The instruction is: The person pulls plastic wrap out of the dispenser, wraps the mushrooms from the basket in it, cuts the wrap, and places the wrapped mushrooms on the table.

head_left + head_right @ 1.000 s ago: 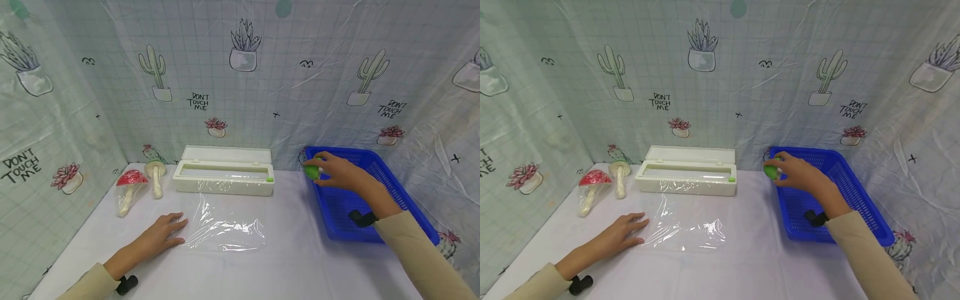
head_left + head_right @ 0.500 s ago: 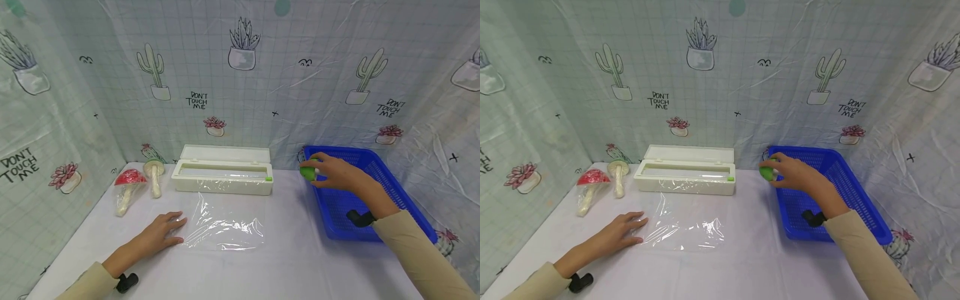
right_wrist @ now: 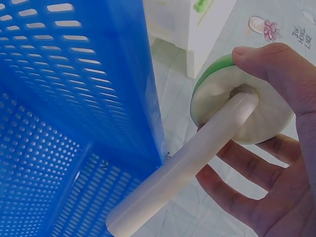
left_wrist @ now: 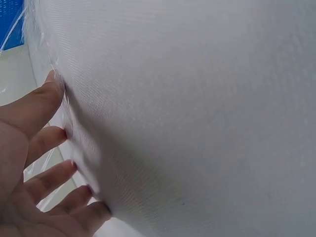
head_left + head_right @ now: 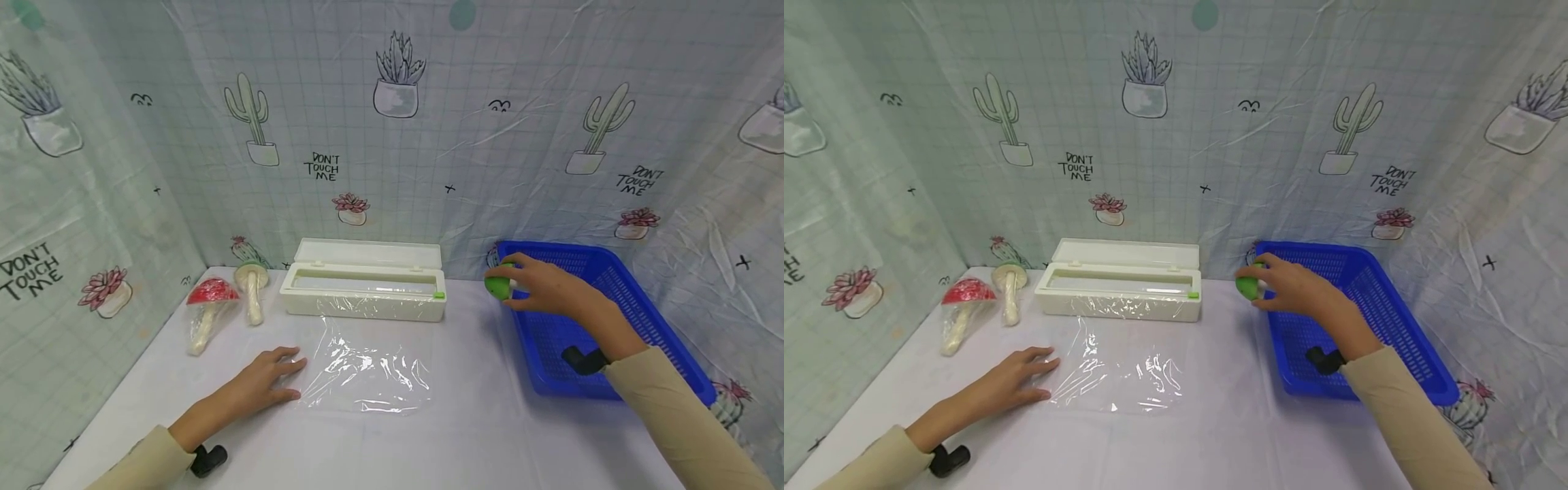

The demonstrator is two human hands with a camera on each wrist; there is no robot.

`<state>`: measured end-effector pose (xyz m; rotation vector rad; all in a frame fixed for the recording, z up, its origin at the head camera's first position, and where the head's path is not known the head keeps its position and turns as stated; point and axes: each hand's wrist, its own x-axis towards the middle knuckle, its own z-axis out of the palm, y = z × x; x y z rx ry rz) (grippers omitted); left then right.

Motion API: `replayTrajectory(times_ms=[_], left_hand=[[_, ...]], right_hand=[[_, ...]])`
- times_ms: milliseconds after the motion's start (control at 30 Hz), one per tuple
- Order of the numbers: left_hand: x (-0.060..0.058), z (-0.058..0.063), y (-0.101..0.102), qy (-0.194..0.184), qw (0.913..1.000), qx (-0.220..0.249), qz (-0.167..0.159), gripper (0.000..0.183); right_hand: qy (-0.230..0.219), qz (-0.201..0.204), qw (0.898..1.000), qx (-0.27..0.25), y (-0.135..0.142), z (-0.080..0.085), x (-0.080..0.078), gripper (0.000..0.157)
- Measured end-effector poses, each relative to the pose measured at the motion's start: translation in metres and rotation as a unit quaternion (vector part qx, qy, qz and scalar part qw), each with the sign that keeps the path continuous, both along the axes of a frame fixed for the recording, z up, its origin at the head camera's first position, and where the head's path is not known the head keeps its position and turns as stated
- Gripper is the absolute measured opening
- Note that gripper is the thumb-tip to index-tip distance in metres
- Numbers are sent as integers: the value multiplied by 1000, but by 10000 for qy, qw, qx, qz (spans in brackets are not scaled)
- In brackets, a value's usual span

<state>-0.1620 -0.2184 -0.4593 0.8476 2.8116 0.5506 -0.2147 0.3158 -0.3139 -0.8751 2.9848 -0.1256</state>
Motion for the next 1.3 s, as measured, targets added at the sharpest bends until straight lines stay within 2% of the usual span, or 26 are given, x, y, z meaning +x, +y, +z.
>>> replayTrajectory(times_ms=[400,833,1133,1300], left_hand=[[3,2,0,90,9999,-73,124,63],[5,2,-1,-11,9996,-31,280,63],[2,1,-2,-60,9997,35,222,59],[0,0,-3,38,9999,75,74,58]], right_hand=[[-14,156,9999,-2,-12,1,8,53],[-8,782,9968,-170,-49,-2,13,53],[40,1141,9933,-166,-70,-4,14,54],[82,1285,9916,-148,-79,-7,14,55]])
